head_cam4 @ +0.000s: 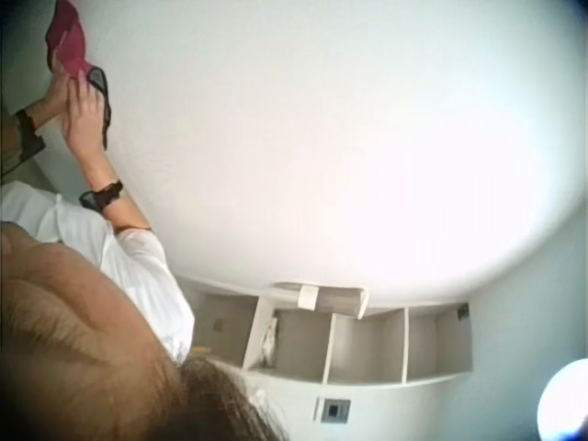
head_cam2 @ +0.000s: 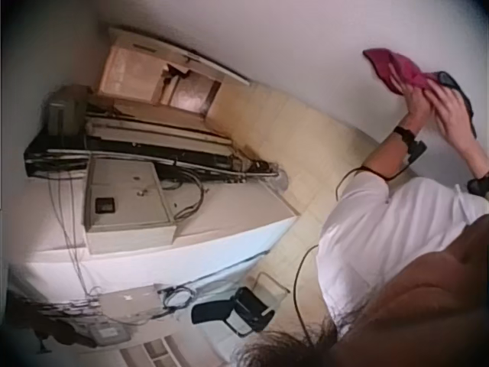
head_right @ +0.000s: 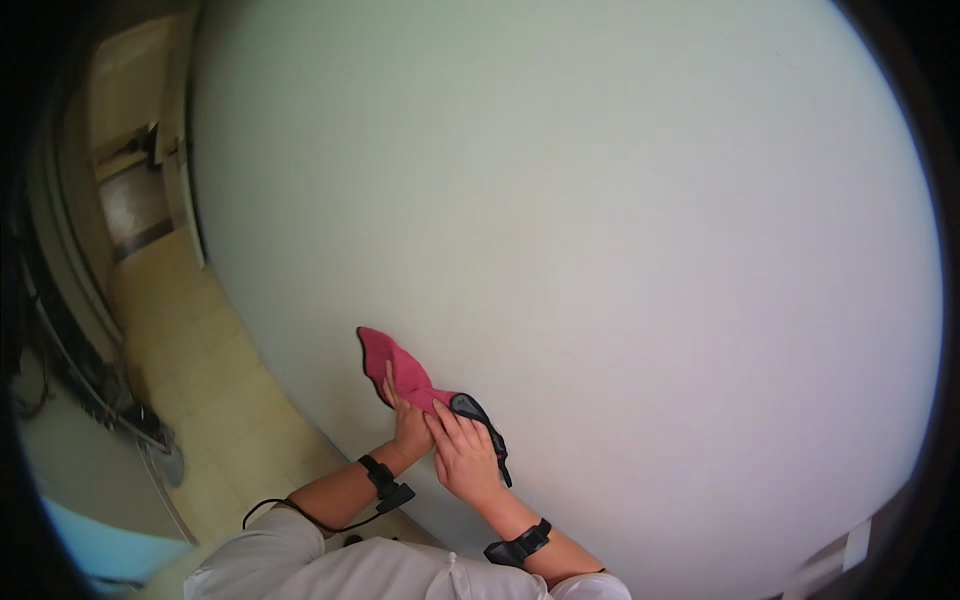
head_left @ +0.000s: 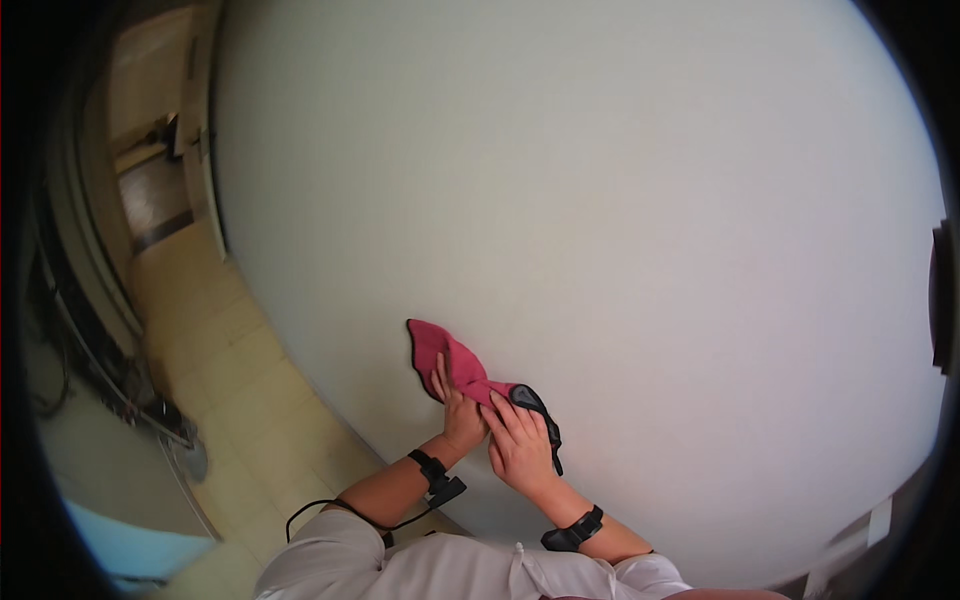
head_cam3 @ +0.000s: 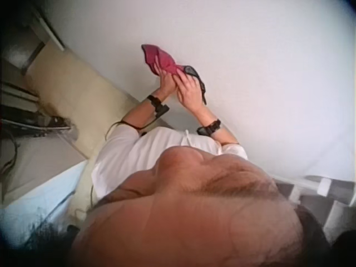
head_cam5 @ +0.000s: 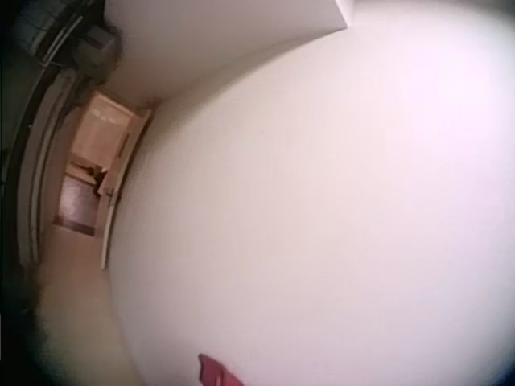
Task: Cleaning a room by wiping shelves, a chair, a counter, and a wall with a cloth.
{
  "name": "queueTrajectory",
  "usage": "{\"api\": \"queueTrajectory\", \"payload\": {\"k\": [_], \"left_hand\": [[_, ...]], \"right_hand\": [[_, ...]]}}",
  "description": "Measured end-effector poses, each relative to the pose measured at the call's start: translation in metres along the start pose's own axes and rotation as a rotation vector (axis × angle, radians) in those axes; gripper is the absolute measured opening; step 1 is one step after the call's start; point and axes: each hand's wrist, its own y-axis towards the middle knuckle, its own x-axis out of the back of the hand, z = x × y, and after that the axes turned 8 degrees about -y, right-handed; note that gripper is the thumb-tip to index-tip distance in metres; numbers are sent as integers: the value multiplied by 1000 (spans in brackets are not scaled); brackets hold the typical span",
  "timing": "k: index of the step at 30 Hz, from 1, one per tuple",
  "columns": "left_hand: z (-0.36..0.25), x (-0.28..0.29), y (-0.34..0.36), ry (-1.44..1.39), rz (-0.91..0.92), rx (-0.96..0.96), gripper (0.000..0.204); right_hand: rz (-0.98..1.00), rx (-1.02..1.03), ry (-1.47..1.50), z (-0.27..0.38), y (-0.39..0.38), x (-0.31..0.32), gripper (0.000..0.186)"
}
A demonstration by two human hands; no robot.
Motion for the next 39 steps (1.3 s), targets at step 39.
{"api": "queueTrajectory", "payload": {"k": [39], "left_hand": [[-89,87,263,184,35,-579,101]], "right_hand": [[-709,-188,-534,-40,107,153,41]]}}
